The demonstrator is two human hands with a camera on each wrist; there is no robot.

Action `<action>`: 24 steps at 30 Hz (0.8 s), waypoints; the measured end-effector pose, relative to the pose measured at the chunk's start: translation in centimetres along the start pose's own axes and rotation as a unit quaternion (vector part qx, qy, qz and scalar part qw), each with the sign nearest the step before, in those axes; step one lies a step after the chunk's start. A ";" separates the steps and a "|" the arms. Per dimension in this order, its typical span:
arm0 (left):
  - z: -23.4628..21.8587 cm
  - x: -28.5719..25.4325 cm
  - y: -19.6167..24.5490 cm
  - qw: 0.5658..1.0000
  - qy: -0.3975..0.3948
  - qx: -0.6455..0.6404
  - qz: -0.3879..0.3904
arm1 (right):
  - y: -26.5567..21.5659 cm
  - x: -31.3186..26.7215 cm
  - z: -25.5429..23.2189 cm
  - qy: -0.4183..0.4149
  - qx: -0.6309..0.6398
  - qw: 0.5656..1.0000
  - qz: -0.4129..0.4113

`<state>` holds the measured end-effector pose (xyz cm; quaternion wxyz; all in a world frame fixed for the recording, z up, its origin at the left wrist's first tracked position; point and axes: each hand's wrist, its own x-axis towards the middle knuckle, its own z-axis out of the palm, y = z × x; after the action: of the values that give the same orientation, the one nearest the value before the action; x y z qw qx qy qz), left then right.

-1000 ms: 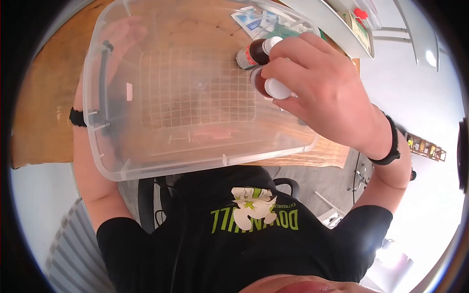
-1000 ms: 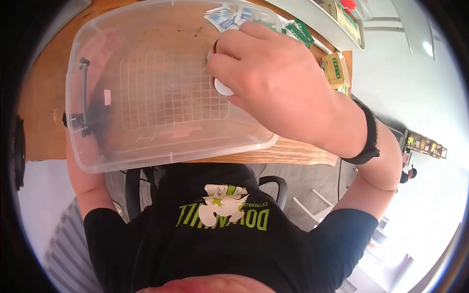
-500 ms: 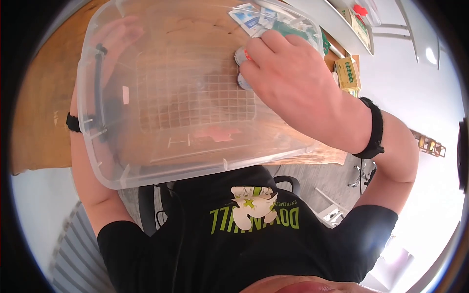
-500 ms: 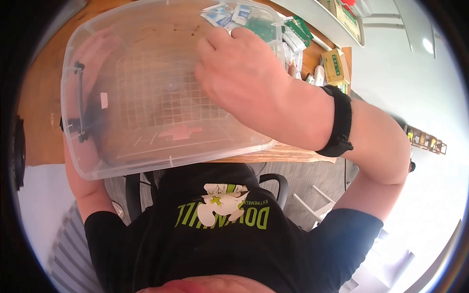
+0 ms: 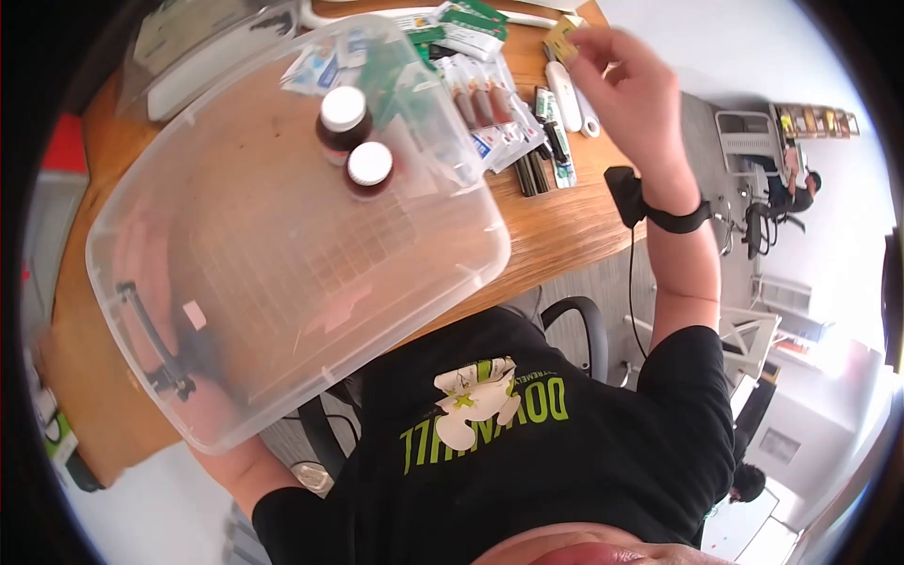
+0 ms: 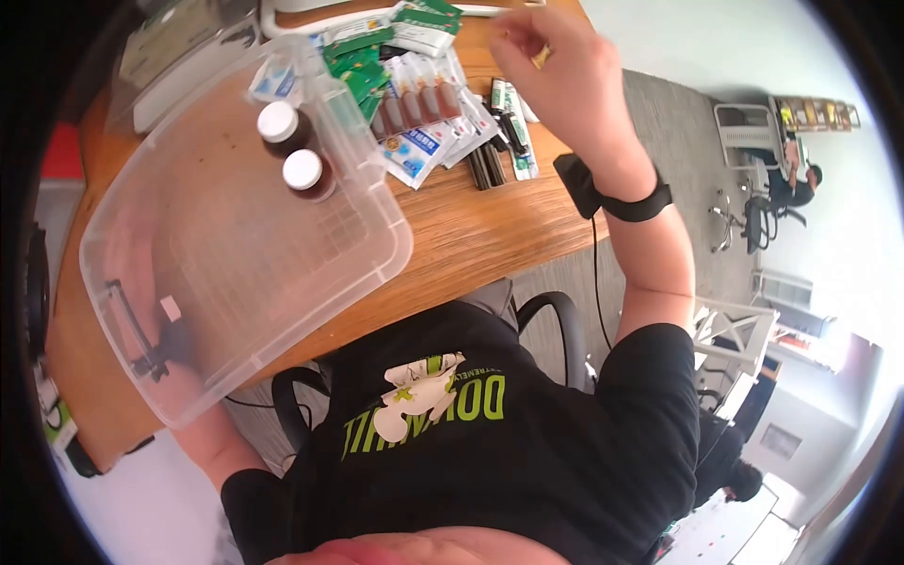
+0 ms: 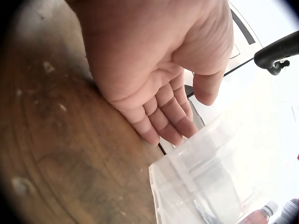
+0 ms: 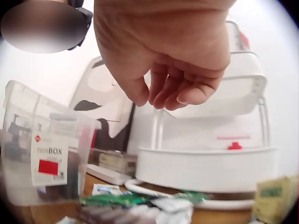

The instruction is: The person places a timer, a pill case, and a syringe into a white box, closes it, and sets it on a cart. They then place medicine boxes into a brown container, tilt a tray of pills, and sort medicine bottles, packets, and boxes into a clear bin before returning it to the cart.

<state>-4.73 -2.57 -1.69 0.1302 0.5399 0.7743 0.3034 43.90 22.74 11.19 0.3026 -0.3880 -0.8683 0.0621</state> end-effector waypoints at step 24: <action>-0.6 0.6 -3.9 0.823 0.044 -0.557 -0.102 | 7.5 -8.0 2.6 -0.052 -0.096 0.967 0.230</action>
<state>-8.25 -3.09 -3.58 0.4047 0.2795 0.5288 0.6917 51.28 22.57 2.69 0.1963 -0.6003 -0.7724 0.0667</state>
